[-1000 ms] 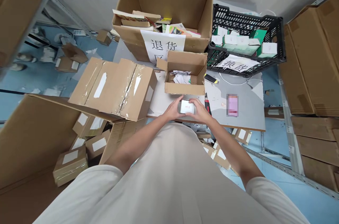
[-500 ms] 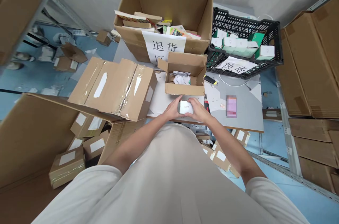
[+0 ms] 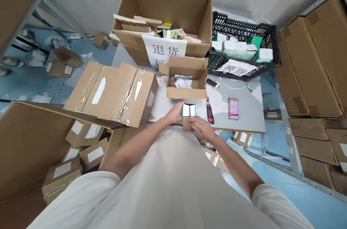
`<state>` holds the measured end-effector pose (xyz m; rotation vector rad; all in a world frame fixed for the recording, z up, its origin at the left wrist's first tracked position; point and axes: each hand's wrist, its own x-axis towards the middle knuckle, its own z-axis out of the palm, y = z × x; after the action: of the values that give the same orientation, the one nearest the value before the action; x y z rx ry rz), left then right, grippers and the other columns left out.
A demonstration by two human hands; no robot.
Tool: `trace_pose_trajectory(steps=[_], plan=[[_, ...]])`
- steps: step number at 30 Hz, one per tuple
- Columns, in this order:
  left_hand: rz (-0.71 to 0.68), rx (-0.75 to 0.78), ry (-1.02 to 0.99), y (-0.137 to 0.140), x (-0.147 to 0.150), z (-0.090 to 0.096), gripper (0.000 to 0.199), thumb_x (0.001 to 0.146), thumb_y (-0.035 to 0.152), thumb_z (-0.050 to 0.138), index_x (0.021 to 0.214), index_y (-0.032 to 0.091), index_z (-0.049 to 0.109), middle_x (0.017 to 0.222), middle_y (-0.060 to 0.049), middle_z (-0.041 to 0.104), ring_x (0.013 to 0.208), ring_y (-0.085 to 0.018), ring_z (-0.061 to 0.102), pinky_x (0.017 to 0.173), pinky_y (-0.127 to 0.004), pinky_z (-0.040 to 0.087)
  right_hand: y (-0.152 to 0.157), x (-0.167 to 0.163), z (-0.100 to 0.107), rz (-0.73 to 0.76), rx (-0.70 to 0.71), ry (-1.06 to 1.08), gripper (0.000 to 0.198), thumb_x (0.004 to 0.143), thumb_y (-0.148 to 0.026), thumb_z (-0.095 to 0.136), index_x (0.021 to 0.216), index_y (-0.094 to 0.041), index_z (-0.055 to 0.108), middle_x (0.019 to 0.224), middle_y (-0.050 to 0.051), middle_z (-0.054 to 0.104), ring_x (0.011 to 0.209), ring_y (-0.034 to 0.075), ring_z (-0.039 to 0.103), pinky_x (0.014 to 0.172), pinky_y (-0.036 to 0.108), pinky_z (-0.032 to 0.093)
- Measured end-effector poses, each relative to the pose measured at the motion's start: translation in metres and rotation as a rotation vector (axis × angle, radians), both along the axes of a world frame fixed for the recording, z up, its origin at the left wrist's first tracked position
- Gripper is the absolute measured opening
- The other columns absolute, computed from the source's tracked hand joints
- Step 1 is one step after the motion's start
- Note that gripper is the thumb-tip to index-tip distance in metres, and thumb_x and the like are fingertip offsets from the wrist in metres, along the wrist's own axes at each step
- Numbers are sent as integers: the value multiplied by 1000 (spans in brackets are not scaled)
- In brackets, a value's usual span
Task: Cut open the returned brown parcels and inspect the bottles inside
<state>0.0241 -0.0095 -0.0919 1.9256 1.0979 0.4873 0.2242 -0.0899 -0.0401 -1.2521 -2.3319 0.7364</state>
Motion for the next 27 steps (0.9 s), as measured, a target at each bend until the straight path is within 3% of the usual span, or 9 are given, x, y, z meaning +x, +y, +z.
trace_pose_trajectory(steps=[4,6,9,11,14,17,22,24,27], plan=[[-99,11,9,0,-13,12,95,68,33,70,148,11,23,147,-20,38,135,-33,40,110,-46,37,18,2,-2,-214,-28,-106,31,91,-26,50,120,-21,59,132,12,58,122,26,52,102,47,44],[-137,44,-7,0,-20,21,93,69,30,68,148,13,22,148,-18,35,137,-32,37,111,-47,36,32,2,1,-177,-47,-156,46,86,-25,59,131,-22,52,136,12,55,123,30,50,100,50,43],[-150,149,-2,1,-21,35,74,74,32,63,142,19,38,140,-14,44,131,-31,42,109,-49,36,47,3,6,-90,-83,-170,61,82,-22,64,139,-21,43,136,12,55,118,31,51,97,49,43],[-151,232,82,2,-14,41,62,77,43,63,133,19,49,134,-14,48,126,-32,44,107,-51,36,52,5,8,-58,-95,-166,66,80,-23,68,140,-20,42,135,13,54,117,31,50,97,50,42],[-189,331,227,6,0,47,66,75,59,63,124,16,56,130,-17,49,123,-35,44,103,-53,35,59,7,9,-25,-114,-136,69,77,-25,72,138,-22,42,129,13,54,116,32,50,97,50,42],[-238,397,285,11,6,49,67,71,63,67,118,15,58,124,-17,51,118,-34,46,98,-50,37,61,10,8,-13,-137,-80,70,75,-27,73,138,-24,41,123,12,53,115,30,51,97,48,44],[-183,432,325,11,-10,46,69,64,71,67,102,15,60,108,-16,59,106,-34,53,93,-49,40,52,19,1,-55,-96,17,52,77,-32,71,124,-23,54,120,12,51,113,27,55,97,46,48],[-153,439,294,8,-18,40,66,69,70,64,104,15,60,114,-18,59,112,-36,53,98,-51,37,45,24,-6,-128,-64,100,44,78,-37,70,118,-23,59,123,13,54,115,27,56,99,46,47],[-132,391,175,2,-20,27,70,77,62,62,126,13,50,136,-22,50,128,-36,46,104,-50,35,36,31,-23,-290,-92,228,46,81,-44,66,121,-23,59,132,14,56,120,27,56,97,44,50]])
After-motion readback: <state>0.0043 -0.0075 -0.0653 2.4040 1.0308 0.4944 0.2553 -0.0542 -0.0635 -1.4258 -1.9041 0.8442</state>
